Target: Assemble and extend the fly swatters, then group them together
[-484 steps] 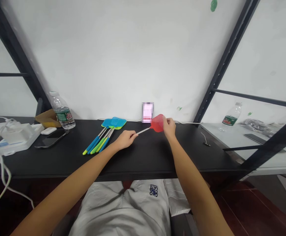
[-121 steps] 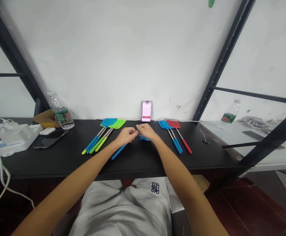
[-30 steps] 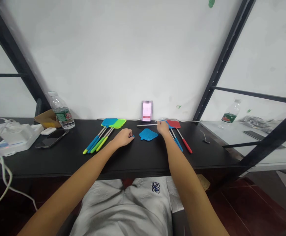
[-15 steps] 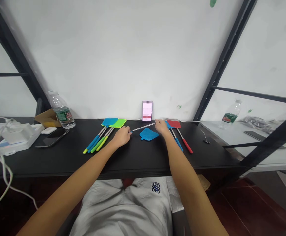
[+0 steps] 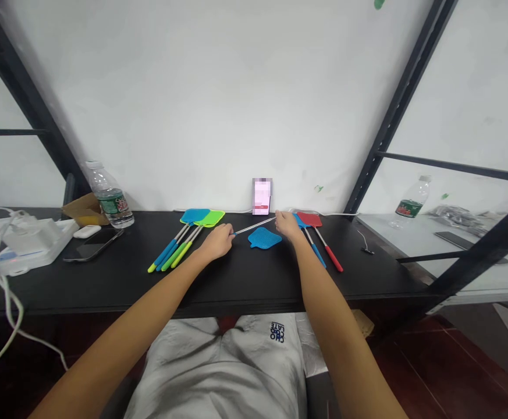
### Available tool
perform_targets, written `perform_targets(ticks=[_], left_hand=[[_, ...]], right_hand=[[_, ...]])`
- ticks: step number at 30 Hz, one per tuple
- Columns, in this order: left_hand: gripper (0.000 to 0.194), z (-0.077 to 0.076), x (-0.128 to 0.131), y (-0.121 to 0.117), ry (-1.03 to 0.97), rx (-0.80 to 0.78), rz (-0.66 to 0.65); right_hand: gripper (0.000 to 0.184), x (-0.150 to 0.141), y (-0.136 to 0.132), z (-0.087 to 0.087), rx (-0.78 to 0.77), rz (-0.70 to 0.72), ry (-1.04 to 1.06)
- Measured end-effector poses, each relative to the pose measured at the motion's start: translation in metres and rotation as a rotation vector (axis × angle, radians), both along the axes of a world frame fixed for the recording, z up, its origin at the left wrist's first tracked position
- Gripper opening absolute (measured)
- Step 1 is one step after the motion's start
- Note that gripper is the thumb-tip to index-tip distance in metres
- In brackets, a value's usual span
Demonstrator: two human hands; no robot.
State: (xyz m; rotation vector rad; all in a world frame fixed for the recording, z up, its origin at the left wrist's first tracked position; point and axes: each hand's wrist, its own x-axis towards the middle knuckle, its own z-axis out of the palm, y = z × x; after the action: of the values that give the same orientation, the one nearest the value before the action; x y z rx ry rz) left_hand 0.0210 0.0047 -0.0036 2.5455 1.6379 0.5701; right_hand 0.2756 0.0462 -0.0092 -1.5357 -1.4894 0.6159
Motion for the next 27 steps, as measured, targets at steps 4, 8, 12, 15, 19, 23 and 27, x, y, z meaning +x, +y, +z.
perform_targets(ticks=[4, 8, 12, 15, 19, 23, 27], left_hand=[[0.013, -0.002, 0.002, 0.0, -0.066, -0.01, -0.115], [0.015, -0.004, 0.004, -0.001, -0.097, -0.016, -0.13], [0.021, -0.005, 0.006, -0.002, -0.124, -0.017, -0.16], [0.025, -0.004, 0.007, -0.004, -0.124, -0.013, -0.188], [0.027, -0.002, 0.008, -0.006, -0.115, -0.009, -0.163], [0.025, -0.001, 0.007, -0.004, -0.085, 0.007, -0.1], [0.02, -0.002, 0.009, -0.006, -0.121, 0.011, -0.097]], right_hand=[[0.038, -0.004, -0.003, 0.002, -0.011, 0.05, 0.129], [0.038, -0.017, -0.012, 0.007, -0.024, 0.095, 0.159], [0.04, -0.028, -0.022, 0.012, -0.04, 0.128, 0.087], [0.043, -0.031, -0.024, 0.014, -0.054, 0.146, 0.032], [0.044, -0.026, -0.019, 0.013, -0.066, 0.144, -0.014], [0.045, -0.016, -0.013, 0.011, 0.007, -0.06, -0.234], [0.054, -0.014, -0.015, 0.007, -0.097, -0.115, -0.591]])
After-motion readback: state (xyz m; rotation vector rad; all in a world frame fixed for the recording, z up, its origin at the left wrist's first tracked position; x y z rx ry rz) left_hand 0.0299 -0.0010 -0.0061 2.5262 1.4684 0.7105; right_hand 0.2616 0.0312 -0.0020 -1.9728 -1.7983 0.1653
